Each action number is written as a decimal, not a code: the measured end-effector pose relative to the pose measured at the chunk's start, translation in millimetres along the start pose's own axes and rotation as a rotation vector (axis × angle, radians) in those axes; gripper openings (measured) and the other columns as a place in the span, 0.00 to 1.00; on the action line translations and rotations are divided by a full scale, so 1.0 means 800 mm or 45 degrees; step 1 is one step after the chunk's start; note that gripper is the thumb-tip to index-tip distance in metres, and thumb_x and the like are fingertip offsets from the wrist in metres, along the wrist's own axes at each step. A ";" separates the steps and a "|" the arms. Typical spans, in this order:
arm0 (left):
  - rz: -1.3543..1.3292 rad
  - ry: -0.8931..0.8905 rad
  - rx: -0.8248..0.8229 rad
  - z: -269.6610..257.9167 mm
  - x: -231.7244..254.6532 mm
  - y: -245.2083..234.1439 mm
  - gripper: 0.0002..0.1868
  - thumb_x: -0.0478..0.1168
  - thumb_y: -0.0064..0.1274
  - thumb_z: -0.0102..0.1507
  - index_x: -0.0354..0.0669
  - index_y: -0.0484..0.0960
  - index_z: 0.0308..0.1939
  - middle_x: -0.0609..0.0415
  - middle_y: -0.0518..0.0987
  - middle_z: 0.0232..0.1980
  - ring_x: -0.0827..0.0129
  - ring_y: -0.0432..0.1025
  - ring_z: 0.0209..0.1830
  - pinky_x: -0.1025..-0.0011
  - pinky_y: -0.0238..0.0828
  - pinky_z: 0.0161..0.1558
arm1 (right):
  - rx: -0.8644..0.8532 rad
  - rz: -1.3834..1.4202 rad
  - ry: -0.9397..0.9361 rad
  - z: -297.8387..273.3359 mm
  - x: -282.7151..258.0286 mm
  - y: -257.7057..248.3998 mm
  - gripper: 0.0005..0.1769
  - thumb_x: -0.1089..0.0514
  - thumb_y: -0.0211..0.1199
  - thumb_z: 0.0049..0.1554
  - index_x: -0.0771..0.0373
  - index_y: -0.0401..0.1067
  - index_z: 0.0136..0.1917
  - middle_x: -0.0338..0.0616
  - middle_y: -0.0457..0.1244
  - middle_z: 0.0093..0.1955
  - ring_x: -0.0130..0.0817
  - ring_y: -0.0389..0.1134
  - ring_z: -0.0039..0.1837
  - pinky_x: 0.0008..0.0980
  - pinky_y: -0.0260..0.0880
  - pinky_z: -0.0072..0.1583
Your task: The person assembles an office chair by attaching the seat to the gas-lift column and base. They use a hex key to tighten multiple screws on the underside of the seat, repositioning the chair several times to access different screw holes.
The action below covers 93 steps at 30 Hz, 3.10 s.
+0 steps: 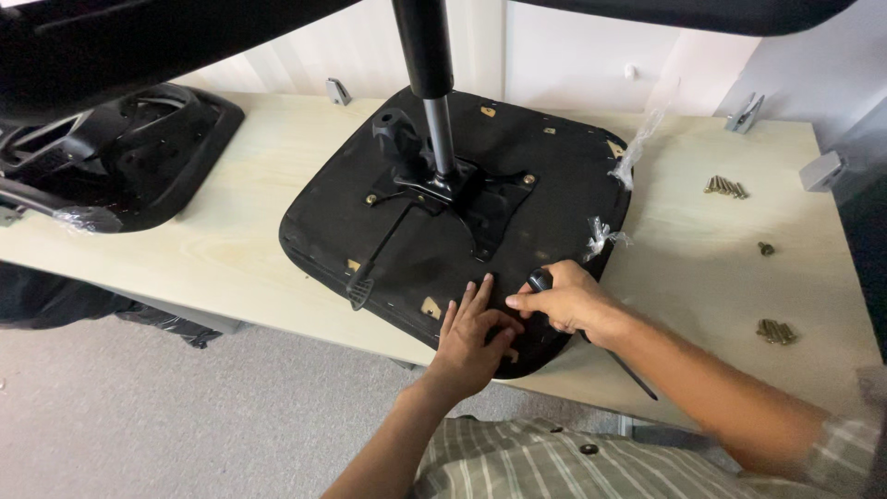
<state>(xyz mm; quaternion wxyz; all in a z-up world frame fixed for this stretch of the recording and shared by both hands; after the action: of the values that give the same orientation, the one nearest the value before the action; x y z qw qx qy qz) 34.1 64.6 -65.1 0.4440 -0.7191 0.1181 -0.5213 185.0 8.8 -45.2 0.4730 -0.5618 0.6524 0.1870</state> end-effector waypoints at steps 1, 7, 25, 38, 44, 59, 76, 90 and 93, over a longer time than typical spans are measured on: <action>0.015 -0.016 -0.016 -0.001 0.002 0.000 0.11 0.45 0.53 0.68 0.57 0.79 0.54 0.50 0.45 0.85 0.54 0.35 0.86 0.50 0.28 0.79 | 0.003 -0.017 0.030 0.001 0.002 -0.001 0.13 0.54 0.74 0.52 0.67 0.78 0.42 0.42 0.69 0.32 0.23 0.54 0.23 0.27 0.48 0.26; 0.006 0.032 -0.065 -0.011 0.017 -0.012 0.22 0.48 0.57 0.62 0.56 0.73 0.60 0.46 0.43 0.85 0.52 0.34 0.85 0.50 0.27 0.78 | -0.023 -0.064 0.089 0.005 -0.002 -0.001 0.13 0.54 0.73 0.52 0.67 0.78 0.42 0.43 0.69 0.34 0.25 0.53 0.23 0.28 0.48 0.26; 0.140 0.191 -0.132 0.004 0.004 -0.063 0.35 0.51 0.54 0.63 0.47 0.64 0.72 0.55 0.58 0.78 0.60 0.49 0.79 0.57 0.42 0.73 | 0.022 -0.210 0.316 0.017 0.009 -0.010 0.15 0.52 0.73 0.52 0.65 0.81 0.46 0.41 0.70 0.35 0.25 0.57 0.26 0.27 0.52 0.29; -0.334 0.267 0.177 0.033 -0.021 -0.097 0.15 0.33 0.58 0.59 0.45 0.83 0.51 0.53 0.82 0.53 0.57 0.71 0.59 0.61 0.64 0.64 | 0.058 -0.087 0.330 0.006 -0.020 -0.012 0.12 0.55 0.72 0.52 0.65 0.80 0.45 0.43 0.71 0.37 0.23 0.53 0.25 0.26 0.50 0.27; -0.429 0.139 0.349 0.036 -0.021 -0.105 0.14 0.39 0.64 0.56 0.46 0.86 0.46 0.54 0.86 0.45 0.59 0.77 0.50 0.63 0.72 0.55 | 0.106 0.197 0.187 0.042 -0.062 -0.017 0.12 0.56 0.71 0.52 0.65 0.79 0.47 0.41 0.71 0.40 0.22 0.54 0.27 0.25 0.50 0.27; -0.425 -0.450 0.229 0.073 -0.056 -0.113 0.11 0.50 0.58 0.62 0.52 0.88 0.43 0.62 0.88 0.38 0.70 0.83 0.39 0.71 0.79 0.44 | 0.294 0.016 0.291 0.078 -0.058 0.004 0.10 0.56 0.73 0.52 0.64 0.78 0.42 0.40 0.69 0.36 0.22 0.53 0.27 0.25 0.48 0.28; -0.272 -0.460 0.159 0.077 -0.041 -0.115 0.17 0.57 0.60 0.59 0.66 0.86 0.50 0.67 0.87 0.41 0.72 0.82 0.42 0.70 0.78 0.44 | 0.282 -0.089 0.112 0.086 -0.054 0.001 0.13 0.52 0.76 0.48 0.62 0.80 0.41 0.39 0.65 0.32 0.25 0.55 0.26 0.28 0.50 0.27; -0.138 -0.525 0.183 0.079 -0.039 -0.112 0.17 0.64 0.59 0.57 0.71 0.89 0.46 0.69 0.87 0.40 0.75 0.81 0.39 0.72 0.76 0.40 | 0.140 0.343 0.107 0.060 -0.096 -0.039 0.11 0.52 0.64 0.57 0.62 0.70 0.44 0.43 0.64 0.39 0.31 0.64 0.36 0.35 0.67 0.38; -0.200 -0.505 0.203 0.078 -0.038 -0.112 0.17 0.63 0.57 0.59 0.74 0.88 0.49 0.72 0.87 0.39 0.79 0.82 0.37 0.74 0.77 0.39 | 0.091 0.456 -0.130 0.032 -0.151 -0.056 0.10 0.57 0.61 0.61 0.65 0.69 0.51 0.43 0.65 0.44 0.33 0.70 0.46 0.39 0.75 0.50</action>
<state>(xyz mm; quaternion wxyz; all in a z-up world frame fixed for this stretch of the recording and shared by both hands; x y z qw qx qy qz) 47.9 167.5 -20.6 0.4720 -0.7771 -0.0693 -0.4104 226.4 82.4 54.9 0.4844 -0.4095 0.7233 0.2732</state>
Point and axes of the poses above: each hand's wrist, its own z-axis towards the middle knuckle, its own y-axis out of the palm, x = y × z, the point moved 7 cm from there along z, towards the middle knuckle
